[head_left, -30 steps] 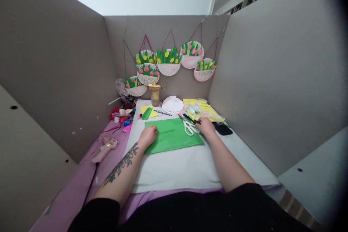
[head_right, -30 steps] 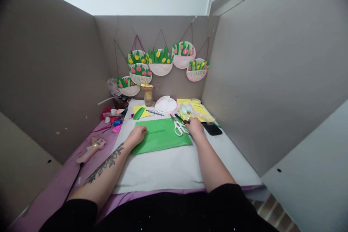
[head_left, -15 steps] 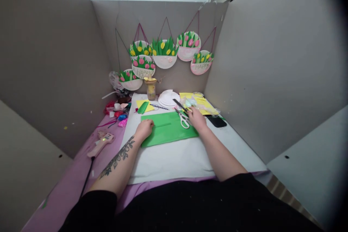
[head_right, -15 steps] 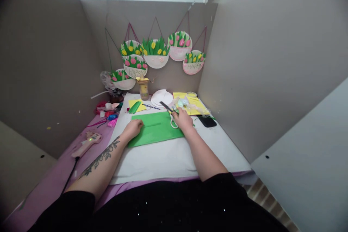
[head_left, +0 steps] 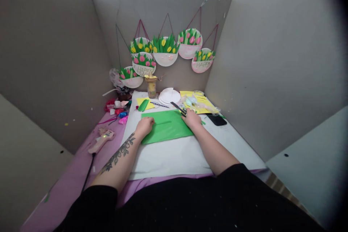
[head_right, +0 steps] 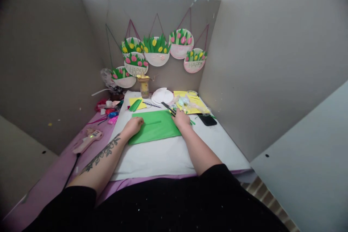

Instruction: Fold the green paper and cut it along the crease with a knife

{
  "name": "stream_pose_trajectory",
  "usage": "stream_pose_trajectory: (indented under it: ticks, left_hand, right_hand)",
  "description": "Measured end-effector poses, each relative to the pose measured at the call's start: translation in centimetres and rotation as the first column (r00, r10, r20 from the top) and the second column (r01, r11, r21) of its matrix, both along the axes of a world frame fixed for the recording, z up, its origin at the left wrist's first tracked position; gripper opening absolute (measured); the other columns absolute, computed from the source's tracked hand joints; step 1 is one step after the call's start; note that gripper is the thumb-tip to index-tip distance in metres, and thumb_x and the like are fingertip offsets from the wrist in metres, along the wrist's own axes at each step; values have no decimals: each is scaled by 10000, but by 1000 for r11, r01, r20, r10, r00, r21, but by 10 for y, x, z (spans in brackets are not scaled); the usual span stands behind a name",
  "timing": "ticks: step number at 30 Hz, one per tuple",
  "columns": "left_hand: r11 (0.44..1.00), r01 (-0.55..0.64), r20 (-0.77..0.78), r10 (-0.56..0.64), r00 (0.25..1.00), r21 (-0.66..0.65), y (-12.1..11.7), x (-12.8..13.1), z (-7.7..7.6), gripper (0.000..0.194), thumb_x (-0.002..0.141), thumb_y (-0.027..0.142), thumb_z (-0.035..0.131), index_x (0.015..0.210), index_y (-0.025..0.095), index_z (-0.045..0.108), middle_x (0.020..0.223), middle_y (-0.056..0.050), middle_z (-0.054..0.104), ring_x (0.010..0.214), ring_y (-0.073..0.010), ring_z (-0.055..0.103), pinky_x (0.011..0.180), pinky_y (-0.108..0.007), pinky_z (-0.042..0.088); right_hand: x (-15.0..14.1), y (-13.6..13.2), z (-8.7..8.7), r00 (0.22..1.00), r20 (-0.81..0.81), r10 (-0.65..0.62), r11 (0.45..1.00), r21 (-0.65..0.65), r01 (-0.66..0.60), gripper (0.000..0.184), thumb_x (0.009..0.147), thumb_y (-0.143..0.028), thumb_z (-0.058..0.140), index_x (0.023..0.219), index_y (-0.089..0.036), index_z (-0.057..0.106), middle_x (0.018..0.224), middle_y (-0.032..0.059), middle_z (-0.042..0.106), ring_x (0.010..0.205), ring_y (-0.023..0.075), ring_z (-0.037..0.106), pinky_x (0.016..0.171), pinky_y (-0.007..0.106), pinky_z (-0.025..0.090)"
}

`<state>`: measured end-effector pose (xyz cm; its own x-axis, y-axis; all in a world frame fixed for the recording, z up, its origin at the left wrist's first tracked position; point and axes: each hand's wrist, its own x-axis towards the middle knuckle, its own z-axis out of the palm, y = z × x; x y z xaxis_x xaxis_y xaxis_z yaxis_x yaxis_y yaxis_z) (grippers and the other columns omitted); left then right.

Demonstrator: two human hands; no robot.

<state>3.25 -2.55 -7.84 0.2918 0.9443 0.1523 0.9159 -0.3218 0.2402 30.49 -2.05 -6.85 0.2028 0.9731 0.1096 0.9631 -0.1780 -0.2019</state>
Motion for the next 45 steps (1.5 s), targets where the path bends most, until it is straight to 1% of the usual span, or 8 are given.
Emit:
stream_pose_trajectory:
  ticks: [3,7,11,15,19,26,34,45]
  left_hand:
    - [1000,-15,6,15,1000,12,0,0,0,239,864,187,455,935,205,682,955,-76,651,966,-206,567,875,-299,429]
    - [999,13,56,-16,998,43,2,0,-3,285,849,150,454,947,201,716,963,-79,640,966,-203,566,893,-295,432]
    - [991,126,107,-131,986,53,5,1,-7,425,802,36,398,997,209,734,1035,-72,629,971,-182,561,913,-281,426]
    - [973,228,38,-229,973,22,6,2,-8,479,812,26,377,1068,245,717,1030,-54,626,983,-185,537,956,-305,390]
    - [963,269,-24,-269,963,4,6,2,-7,460,867,79,359,1127,269,688,1023,-53,600,941,-188,525,956,-323,365]
    - [967,254,-41,-255,966,-32,6,2,-10,413,902,155,371,1168,289,656,1048,-54,561,925,-197,502,872,-305,374]
    - [970,223,-145,-235,961,-98,6,9,-4,472,896,146,333,1248,327,589,1039,-60,536,886,-206,491,776,-282,365]
    - [969,164,-190,-199,962,-184,7,16,2,481,894,168,341,1310,315,532,1079,-78,528,918,-222,498,816,-293,376]
  right_hand:
    - [9,3,0,999,-16,51,998,45,-51,572,861,-499,529,1339,-208,412,1202,139,575,1046,261,580,800,322,447]
    - [5,-10,2,964,-43,263,965,5,-263,717,851,-491,555,1449,-193,295,1274,159,545,1128,279,536,863,315,414]
    - [-10,-25,4,925,-69,373,922,-85,-378,654,885,-486,484,1439,-174,327,1294,168,532,1125,282,535,878,316,406]
    - [-12,-27,4,937,6,349,932,-105,-346,586,882,-405,477,1421,-202,369,1314,169,497,1067,285,560,833,331,427]
    - [5,-21,6,938,71,340,936,-117,-331,532,812,-280,555,1340,-242,501,1241,131,547,1050,272,559,825,309,423]
    - [23,-19,7,910,87,406,910,-134,-393,532,756,-176,560,1269,-316,583,1157,75,602,1032,246,565,808,275,403]
    - [22,-17,5,909,77,410,908,-124,-400,554,748,-159,550,1279,-315,581,1145,81,613,1018,253,565,800,278,397]
    - [24,-16,8,915,41,402,906,-160,-392,545,749,-176,585,1274,-323,587,1177,78,607,1034,258,560,810,273,397]
